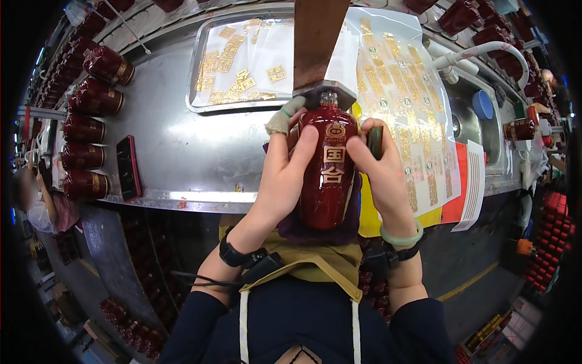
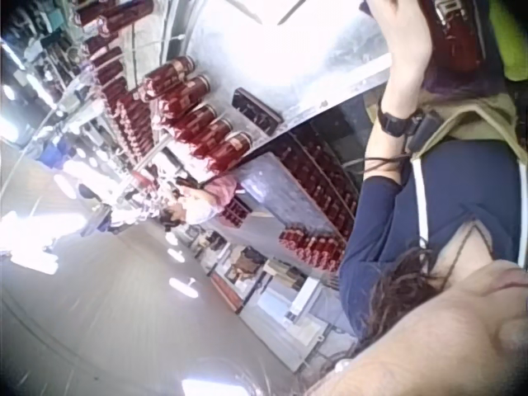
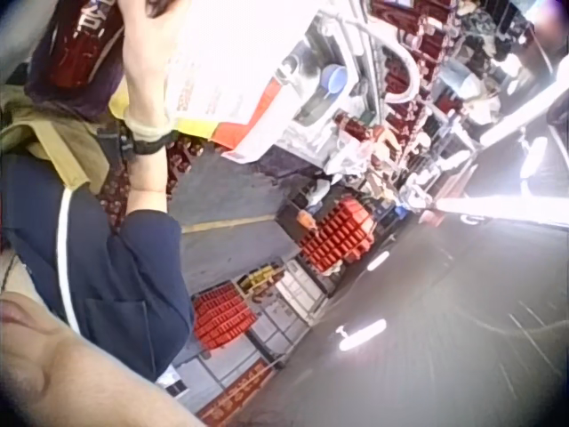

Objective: Applying labels and decorative bands to red liquor bottles on a production line, using tools to smooth them.

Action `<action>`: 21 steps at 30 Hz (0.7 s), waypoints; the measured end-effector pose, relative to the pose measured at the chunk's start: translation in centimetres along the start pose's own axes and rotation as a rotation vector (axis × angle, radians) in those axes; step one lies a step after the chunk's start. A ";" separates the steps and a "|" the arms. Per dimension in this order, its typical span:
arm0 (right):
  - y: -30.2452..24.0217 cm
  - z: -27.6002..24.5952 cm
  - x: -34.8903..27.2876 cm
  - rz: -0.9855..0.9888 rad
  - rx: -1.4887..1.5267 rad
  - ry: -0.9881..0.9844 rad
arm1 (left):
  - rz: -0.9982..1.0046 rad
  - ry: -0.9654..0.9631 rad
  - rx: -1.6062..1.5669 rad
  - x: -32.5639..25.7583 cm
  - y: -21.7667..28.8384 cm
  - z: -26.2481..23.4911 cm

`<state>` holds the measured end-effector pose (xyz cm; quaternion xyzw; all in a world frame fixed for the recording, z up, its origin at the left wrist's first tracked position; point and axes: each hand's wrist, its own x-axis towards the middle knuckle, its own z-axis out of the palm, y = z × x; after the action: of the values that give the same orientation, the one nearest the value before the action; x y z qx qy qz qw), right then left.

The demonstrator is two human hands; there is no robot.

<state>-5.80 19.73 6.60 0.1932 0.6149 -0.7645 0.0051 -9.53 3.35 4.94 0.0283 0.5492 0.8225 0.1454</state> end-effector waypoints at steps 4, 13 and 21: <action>0.8 -0.1 -1.1 -0.078 -0.046 -0.049 | 0.018 -0.147 0.125 -1.3 0.2 -0.2; 1.9 -0.8 -2.2 -0.062 -0.072 -0.060 | -0.019 -0.142 0.028 -2.0 -0.1 -0.6; 2.5 -1.5 -2.0 -0.060 -0.062 -0.058 | -0.022 -0.109 0.058 -2.1 -0.4 -0.6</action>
<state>-2.89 20.05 4.57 0.1523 0.6433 -0.7502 0.0058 -7.52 2.40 4.56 0.0711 0.5643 0.8018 0.1832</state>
